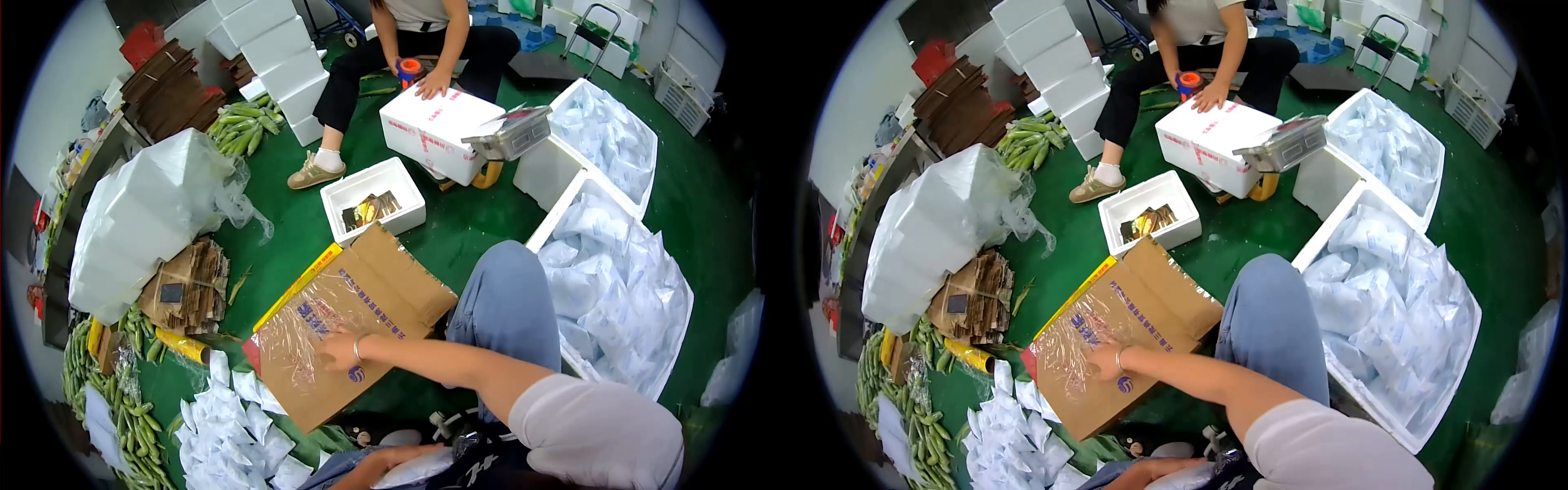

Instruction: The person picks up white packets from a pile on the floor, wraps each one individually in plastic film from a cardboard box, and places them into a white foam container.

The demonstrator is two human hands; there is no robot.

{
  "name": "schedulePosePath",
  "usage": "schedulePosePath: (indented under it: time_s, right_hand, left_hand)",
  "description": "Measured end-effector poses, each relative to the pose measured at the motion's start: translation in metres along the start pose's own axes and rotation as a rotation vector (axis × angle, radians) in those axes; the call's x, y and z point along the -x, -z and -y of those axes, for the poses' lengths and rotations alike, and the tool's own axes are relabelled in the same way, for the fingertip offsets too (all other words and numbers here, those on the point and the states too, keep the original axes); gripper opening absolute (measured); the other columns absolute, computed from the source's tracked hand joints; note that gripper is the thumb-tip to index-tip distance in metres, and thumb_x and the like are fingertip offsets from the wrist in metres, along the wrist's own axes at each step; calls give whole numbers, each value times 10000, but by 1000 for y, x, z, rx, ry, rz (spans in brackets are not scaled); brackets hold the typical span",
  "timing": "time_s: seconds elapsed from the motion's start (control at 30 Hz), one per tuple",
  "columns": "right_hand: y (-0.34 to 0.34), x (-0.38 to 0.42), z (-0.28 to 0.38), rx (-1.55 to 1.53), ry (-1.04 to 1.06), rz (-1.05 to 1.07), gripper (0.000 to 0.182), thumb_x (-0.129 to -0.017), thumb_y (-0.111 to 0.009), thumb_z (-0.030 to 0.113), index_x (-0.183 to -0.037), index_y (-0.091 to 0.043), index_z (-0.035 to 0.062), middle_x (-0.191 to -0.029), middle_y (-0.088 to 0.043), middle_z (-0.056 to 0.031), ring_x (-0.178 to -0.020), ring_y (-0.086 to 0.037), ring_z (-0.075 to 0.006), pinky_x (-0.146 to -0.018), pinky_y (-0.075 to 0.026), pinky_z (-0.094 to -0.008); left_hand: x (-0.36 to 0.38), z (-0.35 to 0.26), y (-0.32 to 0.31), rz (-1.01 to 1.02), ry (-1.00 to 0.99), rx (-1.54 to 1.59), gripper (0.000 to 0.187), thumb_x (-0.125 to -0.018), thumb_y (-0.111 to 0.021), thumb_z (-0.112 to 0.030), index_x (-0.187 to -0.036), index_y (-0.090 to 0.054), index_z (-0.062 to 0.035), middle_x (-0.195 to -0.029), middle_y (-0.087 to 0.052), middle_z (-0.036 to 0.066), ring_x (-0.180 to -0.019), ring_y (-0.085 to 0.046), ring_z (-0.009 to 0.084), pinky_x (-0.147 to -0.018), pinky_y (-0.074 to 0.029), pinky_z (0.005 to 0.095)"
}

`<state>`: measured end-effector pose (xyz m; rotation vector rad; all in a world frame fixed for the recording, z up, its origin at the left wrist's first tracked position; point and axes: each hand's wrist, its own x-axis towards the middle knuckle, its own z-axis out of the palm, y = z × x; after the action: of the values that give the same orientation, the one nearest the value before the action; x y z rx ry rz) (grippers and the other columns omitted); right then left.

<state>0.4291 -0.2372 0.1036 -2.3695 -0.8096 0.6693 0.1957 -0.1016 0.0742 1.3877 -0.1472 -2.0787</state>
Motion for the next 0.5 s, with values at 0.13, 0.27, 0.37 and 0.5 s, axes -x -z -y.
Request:
schedulePosePath:
  time_s: [0.13, 0.27, 0.37, 0.5]
  right_hand:
    - [9, 74, 34, -1044, 265, 112, 375, -941, -496, 371, -1093, -643, 61, -1070, -637, -110, -1047, -572, -220, -943, -418, -335]
    - [-7, 121, 82, -899, 377, -672, 322, -964, -488, 329, -941, -607, 31, -870, -642, -105, -873, -606, -167, -797, -468, -333]
    - [-12, 106, 59, -1453, -108, -1024, 332, -957, -455, 330, -874, -585, 36, -740, -633, -125, -674, -612, -277, -651, -465, -436]
    - [1, 106, 81, -989, -416, -1078, 302, -902, -521, 272, -950, -552, -25, -913, -609, -241, -854, -576, -429, -771, -468, -444]
  left_hand:
    - [29, -4, 39, 443, -227, 1257, 714, -885, -452, -630, -1228, -504, -6, -920, -634, 192, -752, -630, 314, -696, -528, 401]
    - [72, -36, 60, 353, -954, 1037, 823, -896, -316, -688, -1278, -446, 29, -1140, -565, 244, -1061, -557, 366, -893, -468, 507]
    - [115, -97, -7, -1022, -1019, 748, 699, -965, -312, -561, -1331, -374, 31, -1207, -533, 242, -1152, -515, 325, -1016, -397, 400]
    - [109, -126, -46, -1850, -888, -95, 448, -981, -412, -261, -1276, -383, 75, -1189, -521, 227, -1127, -513, 300, -952, -426, 419]
